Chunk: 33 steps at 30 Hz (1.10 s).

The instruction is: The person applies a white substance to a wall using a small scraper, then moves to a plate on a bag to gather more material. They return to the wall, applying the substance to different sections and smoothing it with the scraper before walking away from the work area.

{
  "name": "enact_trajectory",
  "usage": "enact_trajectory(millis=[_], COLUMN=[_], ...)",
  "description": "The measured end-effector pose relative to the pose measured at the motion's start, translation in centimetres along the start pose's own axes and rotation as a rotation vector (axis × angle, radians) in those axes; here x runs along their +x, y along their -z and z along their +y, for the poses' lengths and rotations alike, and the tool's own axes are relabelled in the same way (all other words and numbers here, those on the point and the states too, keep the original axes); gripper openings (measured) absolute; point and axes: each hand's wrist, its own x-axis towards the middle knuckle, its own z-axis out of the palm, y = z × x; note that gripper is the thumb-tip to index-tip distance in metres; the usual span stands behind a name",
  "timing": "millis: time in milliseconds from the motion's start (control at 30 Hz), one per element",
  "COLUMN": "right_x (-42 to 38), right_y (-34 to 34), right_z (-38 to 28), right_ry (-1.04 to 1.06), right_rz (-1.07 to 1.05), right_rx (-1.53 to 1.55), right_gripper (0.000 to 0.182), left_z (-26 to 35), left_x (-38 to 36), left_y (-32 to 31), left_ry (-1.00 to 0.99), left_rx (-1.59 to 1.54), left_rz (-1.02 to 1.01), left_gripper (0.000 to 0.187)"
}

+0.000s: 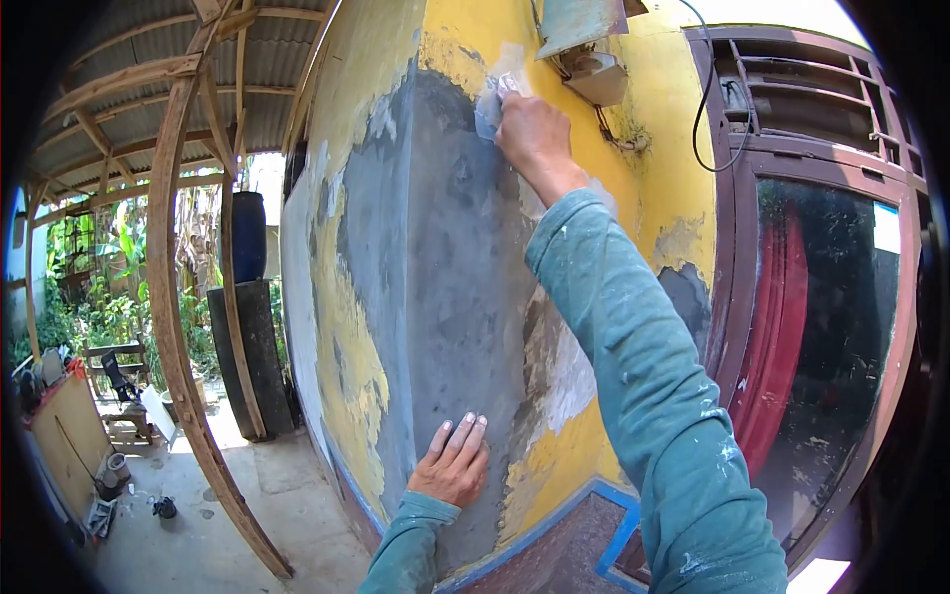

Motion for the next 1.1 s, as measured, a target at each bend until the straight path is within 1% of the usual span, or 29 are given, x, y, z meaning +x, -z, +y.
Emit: enact_trajectory(millis=[67, 100, 167, 200, 267, 300, 367, 400, 467, 600, 700, 767, 800, 867, 1000, 1033, 1067, 1100], right_x=[-2.9, -4.6, -7.2, -6.9, -6.0, -4.6, -1.3, 0.5, 3.0, 4.3, 4.1, 3.3, 2.5, 0.4, -4.5, -5.4, -5.9, -6.1], right_y=[0.3, 1.4, 3.9, 4.2, 4.4, 4.9, 4.2, 3.3, 1.7, 0.4, -0.5, -1.2, -1.2, -0.9, -0.1, 0.3, 0.8, 1.8], right_z=[-1.5, -2.0, -2.0, -1.2, 1.3, 2.2, 4.6, 5.4, 6.9, 6.5, 7.3, 8.4, 8.7, 9.2, 9.4, 9.5, 9.6, 9.5], right_ry=[0.085, 0.088, 0.229, 0.229, 0.197, 0.071, 0.024, 0.024, 0.098, 0.088, 0.094, 0.203, 0.196, 0.208, 0.267, 0.251, 0.250, 0.242], right_rz=[0.021, 0.024, -0.064, -0.058, 0.125, 0.102, 0.164, 0.165, 0.232, 0.242, 0.178, 0.167, 0.164, 0.092, 0.082, 0.040, 0.044, -0.026], right_rx=[-0.007, -0.011, 0.154, 0.153, 0.265, 0.194, 0.224, 0.230, 0.280, 0.237, 0.268, 0.328, 0.325, 0.355, 0.449, 0.437, 0.441, 0.448], right_gripper=[0.020, 0.020, 0.021, 0.021, 0.018, 0.021, 0.030, 0.030, 0.032, 0.036, 0.042, 0.045, 0.045, 0.045, 0.043, 0.041, 0.041, 0.040], left_z=[0.2, 0.1, 0.1, 0.1, 0.2, 0.2, 0.0, 0.1, 0.3, 0.3, 0.3, 0.4, 0.4, 0.5, 0.6, 0.6, 0.7, 0.8], left_x=[-0.2, -0.2, -0.2, -0.2, -0.1, 0.0, 0.1, 0.1, 0.0, 0.1, 0.1, 0.1, 0.1, 0.2, 0.3, 0.3, 0.2, 0.2], left_y=[0.0, -0.1, -0.1, -0.1, 0.1, 0.3, 0.4, 0.3, 0.1, 0.1, 0.1, 0.0, 0.0, -0.1, -0.2, -0.2, -0.1, -0.2], left_ry=[-0.002, -0.002, -0.008, -0.007, -0.009, -0.012, -0.008, -0.006, -0.007, 0.002, 0.004, -0.001, 0.006, 0.007, 0.014, 0.019, 0.017, 0.017], left_rx=[-0.008, -0.005, 0.000, 0.000, -0.005, -0.014, -0.013, 0.000, 0.011, 0.020, 0.023, 0.013, 0.017, 0.020, 0.019, 0.023, 0.028, 0.029], left_rz=[0.001, 0.002, 0.006, 0.008, 0.007, 0.001, -0.006, -0.003, -0.009, -0.021, -0.022, -0.023, -0.018, -0.013, 0.004, 0.016, 0.015, 0.015], left_gripper=[0.031, 0.032, 0.033, 0.032, 0.032, 0.029, 0.027, 0.027, 0.029, 0.028, 0.027, 0.027, 0.026, 0.026, 0.025, 0.025, 0.025, 0.025])
